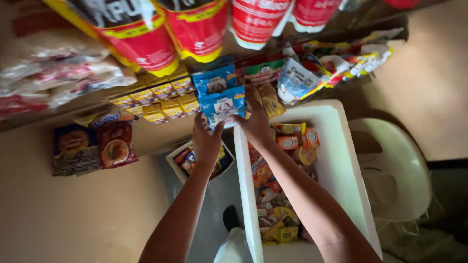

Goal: Clean and organize various grocery items and place them on shelves.

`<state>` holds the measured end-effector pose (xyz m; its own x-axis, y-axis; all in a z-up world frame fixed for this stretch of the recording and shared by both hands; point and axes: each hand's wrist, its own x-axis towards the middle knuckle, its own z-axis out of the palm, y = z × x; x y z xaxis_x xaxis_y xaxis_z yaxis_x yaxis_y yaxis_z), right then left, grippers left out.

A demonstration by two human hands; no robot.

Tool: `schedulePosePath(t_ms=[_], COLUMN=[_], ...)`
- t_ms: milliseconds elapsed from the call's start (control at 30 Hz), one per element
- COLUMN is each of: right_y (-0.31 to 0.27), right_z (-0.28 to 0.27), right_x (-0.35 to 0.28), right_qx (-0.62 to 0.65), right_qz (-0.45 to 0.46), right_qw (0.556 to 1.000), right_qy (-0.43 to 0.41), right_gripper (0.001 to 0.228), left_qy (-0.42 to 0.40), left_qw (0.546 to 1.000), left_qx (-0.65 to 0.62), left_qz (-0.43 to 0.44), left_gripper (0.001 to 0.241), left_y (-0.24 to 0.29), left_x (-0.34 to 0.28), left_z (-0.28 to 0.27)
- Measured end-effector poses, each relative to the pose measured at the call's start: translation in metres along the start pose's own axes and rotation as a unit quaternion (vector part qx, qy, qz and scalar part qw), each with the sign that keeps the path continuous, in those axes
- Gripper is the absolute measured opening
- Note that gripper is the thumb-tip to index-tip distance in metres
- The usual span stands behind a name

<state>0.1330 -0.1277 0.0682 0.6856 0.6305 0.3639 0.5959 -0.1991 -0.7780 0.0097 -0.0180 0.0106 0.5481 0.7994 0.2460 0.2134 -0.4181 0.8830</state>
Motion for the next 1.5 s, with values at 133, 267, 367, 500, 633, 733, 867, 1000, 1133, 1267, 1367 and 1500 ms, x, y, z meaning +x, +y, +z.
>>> schedulePosePath(t_ms=[133,267,367,500,633,733,867,1000,1133,1267,1367,1500], right_y=[-0.006,0.000,0.007,0.018,0.028,0.049,0.063,0.121,0.156,0.172,0.188,0.198], right_z=[0.010,0.020,0.022,0.006,-0.027,-0.062,-0.118,-0.148,-0.162,-0.163,-0.181,-0.158], right_x=[0.005,0.013,0.017,0.012,-0.015,-0.046,-0.099,-0.164,-0.247,-0.277,-0.329,-0.352], right_qx=[0.064,0.047,0.034,0.142,0.068,0.075,0.108,-0.061,-0.114,-0.208,-0.224,-0.180], right_qz=[0.069,0.049,0.079,0.139,0.029,0.059,0.172,0.291,0.346,0.334,0.355,0.404], right_qw=[0.996,0.996,0.996,0.979,0.997,0.995,0.972,0.930,0.899,0.851,0.816,0.808], right_qy=[0.001,0.053,0.032,-0.039,-0.021,-0.032,-0.120,-0.214,-0.244,-0.347,-0.398,-0.389], right_gripper=[0.043,0.043,0.039,0.040,0.044,0.049,0.039,0.038,0.039,0.041,0.044,0.030], left_qy=[0.022,0.032,0.040,0.035,0.035,0.050,0.053,-0.029,-0.107,-0.152,-0.160,-0.090], left_qw=[0.999,0.995,0.993,0.994,0.998,0.998,0.995,0.994,0.989,0.982,0.968,0.957], left_qx=[0.008,0.006,0.000,-0.039,-0.014,0.030,0.087,0.063,0.014,0.037,0.087,0.201], left_qz=[-0.028,-0.095,-0.111,-0.095,-0.045,-0.018,-0.015,-0.087,-0.103,-0.105,-0.174,-0.189], left_gripper=[0.076,0.068,0.068,0.071,0.077,0.086,0.085,0.076,0.067,0.063,0.060,0.053], left_y=[0.021,0.030,0.014,0.000,0.005,0.036,0.053,0.077,0.075,0.015,-0.078,-0.148], left_x=[0.008,0.017,0.020,0.019,-0.008,-0.036,-0.102,-0.152,-0.198,-0.230,-0.272,-0.268], left_z=[0.003,0.008,0.014,0.016,0.001,-0.007,0.006,0.041,0.084,0.145,0.192,0.214])
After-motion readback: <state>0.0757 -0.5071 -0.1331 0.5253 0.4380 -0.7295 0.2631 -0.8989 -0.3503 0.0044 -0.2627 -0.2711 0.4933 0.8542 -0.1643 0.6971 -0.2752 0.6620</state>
